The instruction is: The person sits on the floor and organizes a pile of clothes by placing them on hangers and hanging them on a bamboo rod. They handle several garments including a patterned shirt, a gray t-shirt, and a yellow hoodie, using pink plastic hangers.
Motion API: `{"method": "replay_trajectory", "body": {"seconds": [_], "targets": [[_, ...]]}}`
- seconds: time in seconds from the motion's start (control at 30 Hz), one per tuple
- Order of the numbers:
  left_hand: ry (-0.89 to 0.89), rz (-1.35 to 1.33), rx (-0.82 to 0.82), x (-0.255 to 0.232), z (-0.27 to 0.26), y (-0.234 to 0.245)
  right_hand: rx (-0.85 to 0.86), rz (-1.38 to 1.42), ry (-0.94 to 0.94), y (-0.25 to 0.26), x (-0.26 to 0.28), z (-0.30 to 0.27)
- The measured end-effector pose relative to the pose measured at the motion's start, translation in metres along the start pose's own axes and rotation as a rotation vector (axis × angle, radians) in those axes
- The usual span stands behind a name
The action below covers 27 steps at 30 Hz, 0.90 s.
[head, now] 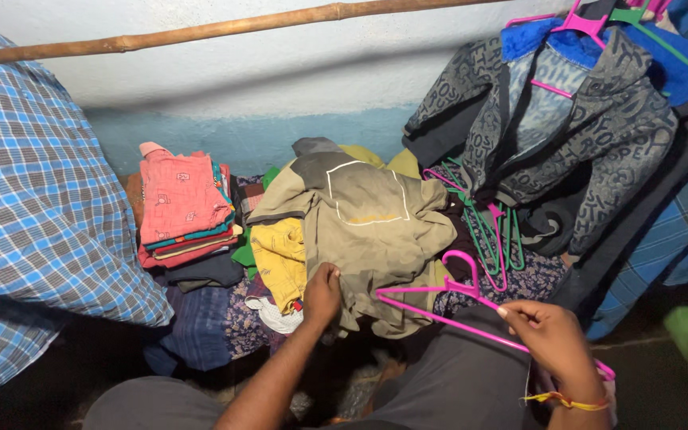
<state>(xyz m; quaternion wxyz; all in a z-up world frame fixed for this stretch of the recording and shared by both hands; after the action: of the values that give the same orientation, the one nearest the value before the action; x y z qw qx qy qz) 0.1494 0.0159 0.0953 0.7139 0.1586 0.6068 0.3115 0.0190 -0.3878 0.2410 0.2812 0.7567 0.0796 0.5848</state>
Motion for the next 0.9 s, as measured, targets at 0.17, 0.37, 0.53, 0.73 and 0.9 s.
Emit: {"method": "replay_trajectory", "body": {"seconds": [0.17,0.37,0.53,0.73,0.9], "targets": [[-0.347,0.162,-0.182,-0.050,-0.022,0.032,-0.046,0.094,0.085,0.005,0.008,0.002],[-0.857,0.488,0.177,-0.074,-0.080,-0.028,-0.128,0.302,0.167,-0.004,-0.019,0.025],[-0.871,0.731,0.071,-0.051,-0.085,-0.049,0.032,0.376,0.267,-0.091,-0.026,0.037],[-0.549,0.197,0.215,-0.037,-0.071,-0.032,-0.019,-0.061,0.661,-0.155,-0.008,0.019],[-0.424,0.076,0.257,-0.043,-0.070,-0.006,0.094,-0.215,0.550,-0.166,-0.019,0.032]]}}
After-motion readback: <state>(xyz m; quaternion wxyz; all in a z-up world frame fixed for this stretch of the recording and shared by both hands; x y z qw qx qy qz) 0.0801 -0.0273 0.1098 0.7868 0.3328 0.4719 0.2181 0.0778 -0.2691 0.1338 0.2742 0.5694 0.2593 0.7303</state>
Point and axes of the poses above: each hand's wrist, its own z-axis towards the middle knuckle, its own y-axis out of the back of the hand, x = y × z, the point moved 8 cm from there along z, towards the middle knuckle, and after that the axes turned 13 degrees about z, right-handed, at the moved point
